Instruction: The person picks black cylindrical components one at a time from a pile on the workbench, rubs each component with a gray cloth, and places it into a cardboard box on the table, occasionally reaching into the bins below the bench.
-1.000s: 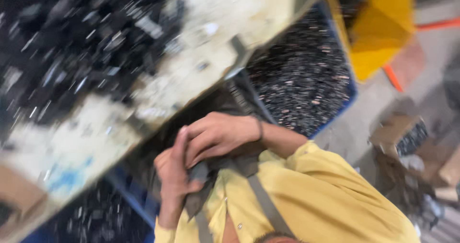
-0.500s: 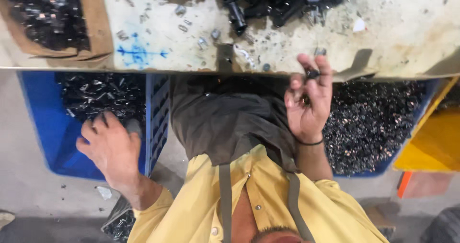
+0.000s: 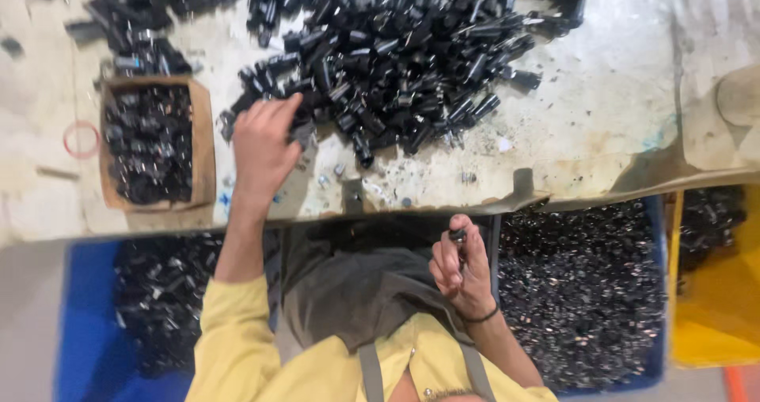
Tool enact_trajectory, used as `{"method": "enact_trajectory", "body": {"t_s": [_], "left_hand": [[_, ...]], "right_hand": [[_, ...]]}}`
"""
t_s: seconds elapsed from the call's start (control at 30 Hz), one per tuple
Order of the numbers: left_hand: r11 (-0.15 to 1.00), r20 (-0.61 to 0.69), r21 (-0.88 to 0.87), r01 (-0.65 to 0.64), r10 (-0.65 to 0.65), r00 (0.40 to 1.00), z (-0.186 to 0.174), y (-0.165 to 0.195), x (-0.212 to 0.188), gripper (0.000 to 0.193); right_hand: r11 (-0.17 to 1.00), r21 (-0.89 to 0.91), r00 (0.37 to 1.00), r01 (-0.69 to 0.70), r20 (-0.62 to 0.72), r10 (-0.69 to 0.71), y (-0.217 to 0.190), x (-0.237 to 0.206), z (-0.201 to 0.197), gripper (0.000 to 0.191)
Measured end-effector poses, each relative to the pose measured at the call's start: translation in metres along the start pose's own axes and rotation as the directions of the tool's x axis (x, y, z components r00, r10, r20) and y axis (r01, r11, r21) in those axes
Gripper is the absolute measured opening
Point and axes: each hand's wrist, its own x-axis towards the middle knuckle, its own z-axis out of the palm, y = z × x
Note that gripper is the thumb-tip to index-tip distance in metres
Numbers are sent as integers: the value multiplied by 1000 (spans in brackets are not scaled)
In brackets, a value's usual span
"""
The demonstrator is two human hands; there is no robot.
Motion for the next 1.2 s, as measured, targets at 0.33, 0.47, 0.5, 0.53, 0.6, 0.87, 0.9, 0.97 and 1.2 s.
{"method": "enact_trajectory", "body": {"t_s": [0.33, 0.47, 0.5, 0.53, 0.6, 0.87, 0.9, 0.97, 1.2], "left_hand": [[211, -94, -977, -24, -327, 940, 27, 87, -69, 22], [395, 133, -888, 236, -269, 954, 38, 129, -96, 29], [597, 22, -794, 118, -166, 986, 37, 135, -99, 41], [570, 94, -805, 164, -151, 984, 34, 140, -101, 53], [515, 241, -815, 266, -116, 963, 28, 146, -102, 76], [741, 175, -668, -62, 238, 955, 15, 141, -96, 99], [766, 226, -640, -53, 254, 941, 15, 138, -96, 101], [799, 296, -598, -61, 291, 910, 14, 134, -96, 110], [830, 392, -551, -81, 343, 854, -3, 116, -102, 115]], "right_hand": [[959, 229, 940, -168, -256, 225, 4, 22, -22, 28], [912, -402, 989, -81, -144, 25, -2, 30, -2, 29], [780, -625, 997, 28, -42, -70, -4, 30, 4, 26], [590, -795, 987, 145, 77, -139, -6, 29, 11, 23], [201, -903, 924, 379, 356, -140, -10, 31, 23, 18], [-65, -861, 862, 504, 498, 91, -25, 43, 47, 20], [-73, -895, 894, 440, 430, 124, -26, 41, 47, 20], [-98, -946, 939, 308, 286, 191, -28, 38, 44, 20], [-123, -900, 884, 418, 372, 283, -6, 41, 22, 19]]}}
